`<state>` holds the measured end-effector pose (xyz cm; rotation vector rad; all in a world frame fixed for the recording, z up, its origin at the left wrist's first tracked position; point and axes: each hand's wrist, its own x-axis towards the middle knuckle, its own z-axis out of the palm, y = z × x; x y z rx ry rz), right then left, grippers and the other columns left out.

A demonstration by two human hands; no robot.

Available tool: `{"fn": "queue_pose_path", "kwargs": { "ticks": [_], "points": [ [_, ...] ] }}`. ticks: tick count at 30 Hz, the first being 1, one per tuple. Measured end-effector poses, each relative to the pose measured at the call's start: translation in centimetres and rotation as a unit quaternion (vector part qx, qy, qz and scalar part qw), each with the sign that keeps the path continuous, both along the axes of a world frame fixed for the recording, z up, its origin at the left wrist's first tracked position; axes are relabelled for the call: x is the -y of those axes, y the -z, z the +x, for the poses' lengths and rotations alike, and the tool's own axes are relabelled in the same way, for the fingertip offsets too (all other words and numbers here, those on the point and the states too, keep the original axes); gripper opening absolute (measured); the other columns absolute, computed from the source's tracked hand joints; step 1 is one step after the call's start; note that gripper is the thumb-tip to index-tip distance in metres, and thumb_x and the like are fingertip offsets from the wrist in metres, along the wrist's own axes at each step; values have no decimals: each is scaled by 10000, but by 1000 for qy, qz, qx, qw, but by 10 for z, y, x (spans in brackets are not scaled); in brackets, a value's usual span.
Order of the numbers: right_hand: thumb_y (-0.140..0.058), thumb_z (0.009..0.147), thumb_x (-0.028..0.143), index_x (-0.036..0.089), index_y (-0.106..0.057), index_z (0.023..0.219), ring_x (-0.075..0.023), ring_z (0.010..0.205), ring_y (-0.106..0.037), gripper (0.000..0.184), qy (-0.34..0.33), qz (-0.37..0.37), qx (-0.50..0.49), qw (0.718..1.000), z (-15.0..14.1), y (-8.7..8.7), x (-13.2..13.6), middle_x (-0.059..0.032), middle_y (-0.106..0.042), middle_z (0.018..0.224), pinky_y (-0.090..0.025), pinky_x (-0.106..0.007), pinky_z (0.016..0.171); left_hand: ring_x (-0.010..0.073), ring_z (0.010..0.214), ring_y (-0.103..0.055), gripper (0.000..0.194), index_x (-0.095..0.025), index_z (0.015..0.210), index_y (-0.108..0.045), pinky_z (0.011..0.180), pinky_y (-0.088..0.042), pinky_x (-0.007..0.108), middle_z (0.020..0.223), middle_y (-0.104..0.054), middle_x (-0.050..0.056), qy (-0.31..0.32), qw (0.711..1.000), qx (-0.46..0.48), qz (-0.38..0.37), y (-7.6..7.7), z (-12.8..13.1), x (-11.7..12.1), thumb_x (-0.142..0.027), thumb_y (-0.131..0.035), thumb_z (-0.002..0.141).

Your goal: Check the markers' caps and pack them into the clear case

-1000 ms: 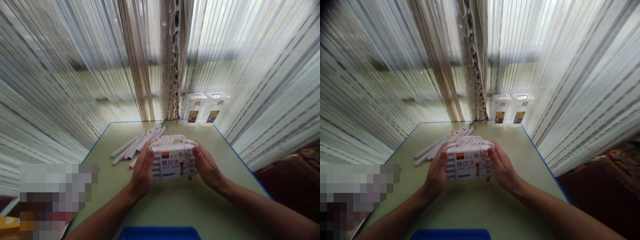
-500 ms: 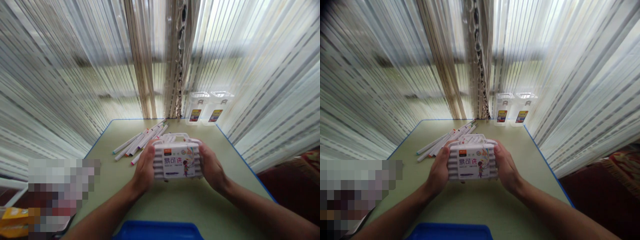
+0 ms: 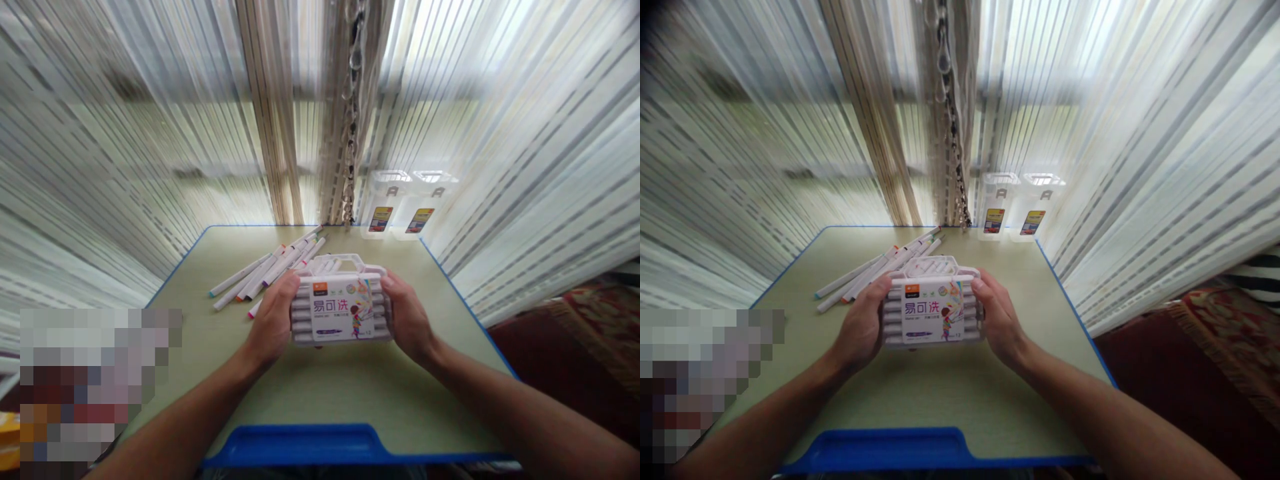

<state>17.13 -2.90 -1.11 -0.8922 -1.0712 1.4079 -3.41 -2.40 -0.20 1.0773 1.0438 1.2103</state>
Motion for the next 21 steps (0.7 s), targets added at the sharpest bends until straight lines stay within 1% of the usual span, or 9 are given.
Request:
{"fn": "queue_pose_path", "kwargs": {
  "ticks": [1, 3, 7, 10, 14, 15, 17, 19, 21],
  "points": [
    [-590, 888, 501, 162, -655, 1014, -195, 667, -698, 367, 6, 7, 17, 1000, 1, -1, 0, -33, -726, 780, -553, -265, 531, 208, 827, -698, 344, -176, 974, -681, 706, -578, 295, 826, -718, 35, -10, 999, -28, 14, -1, -1, 0, -489, -545, 934],
    [-609, 886, 506, 155, -666, 957, -202, 682, -703, 363, 17, 12, 46, 999, 2, -1, -1, -37, -732, 770, -552, -274, 562, 215, 846, -698, 326, -174, 960, -694, 719, -565, 296, 835, -723, 38, -6, 997, -63, 34, -3, -1, 0, -460, -538, 942],
    [-583, 915, 503, 154, -669, 900, -199, 688, -705, 360, 22, 12, 54, 998, 3, -1, -3, -37, -739, 772, -532, -266, 578, 202, 823, -694, 303, -177, 960, -703, 702, -548, 279, 863, -731, 36, 9, 995, -79, 52, -6, -2, 0, -430, -538, 944],
    [-572, 920, 515, 151, -667, 885, -213, 688, -714, 377, 15, -10, 37, 999, 4, 2, -3, -38, -740, 753, -543, -283, 600, 189, 798, -689, 299, -179, 958, -700, 689, -555, 270, 848, -729, 34, 9, 997, -63, 33, -4, -1, -1, -429, -538, 942],
    [-583, 903, 504, 155, -685, 1000, -226, 711, -728, 377, 10, -52, -1, 999, 2, 1, -5, -38, -748, 770, -579, -317, 646, 190, 727, -698, 321, -176, 1027, -670, 621, -584, 284, 793, -721, 33, 31, 999, 16, -29, -2, 1, -2, -445, -522, 935],
    [-587, 898, 484, 157, -681, 1041, -218, 693, -724, 369, 12, -59, -11, 998, 2, 0, -5, -37, -749, 784, -578, -309, 621, 195, 704, -702, 341, -170, 1063, -658, 596, -590, 292, 785, -719, 37, 43, 997, 40, -44, -3, 2, -2, -447, -506, 936],
    [-582, 885, 438, 161, -656, 1127, -186, 602, -693, 375, 16, -70, -23, 997, 0, -3, -5, -39, -748, 821, -551, -276, 514, 204, 690, -711, 373, -159, 1147, -625, 570, -601, 306, 808, -724, 51, 71, 992, 78, -62, -5, 3, -2, -431, -482, 935],
    [-565, 866, 397, 169, -607, 1225, -146, 487, -624, 427, 20, -76, -19, 997, 0, -7, -5, -41, -742, 860, -482, -240, 385, 217, 735, -728, 390, -161, 1232, -579, 589, -617, 322, 897, -739, 72, 102, 987, 108, -57, -8, 3, -1, -374, -503, 914],
    [-558, 828, 365, 189, -534, 1323, -121, 421, -555, 526, 31, -76, -11, 997, 0, -10, -5, -39, -732, 893, -415, -219, 306, 236, 820, -740, 453, -174, 1299, -529, 632, -633, 338, 1028, -741, 96, 128, 983, 127, -36, -10, 2, 0, -287, -569, 863]
  ]
}}
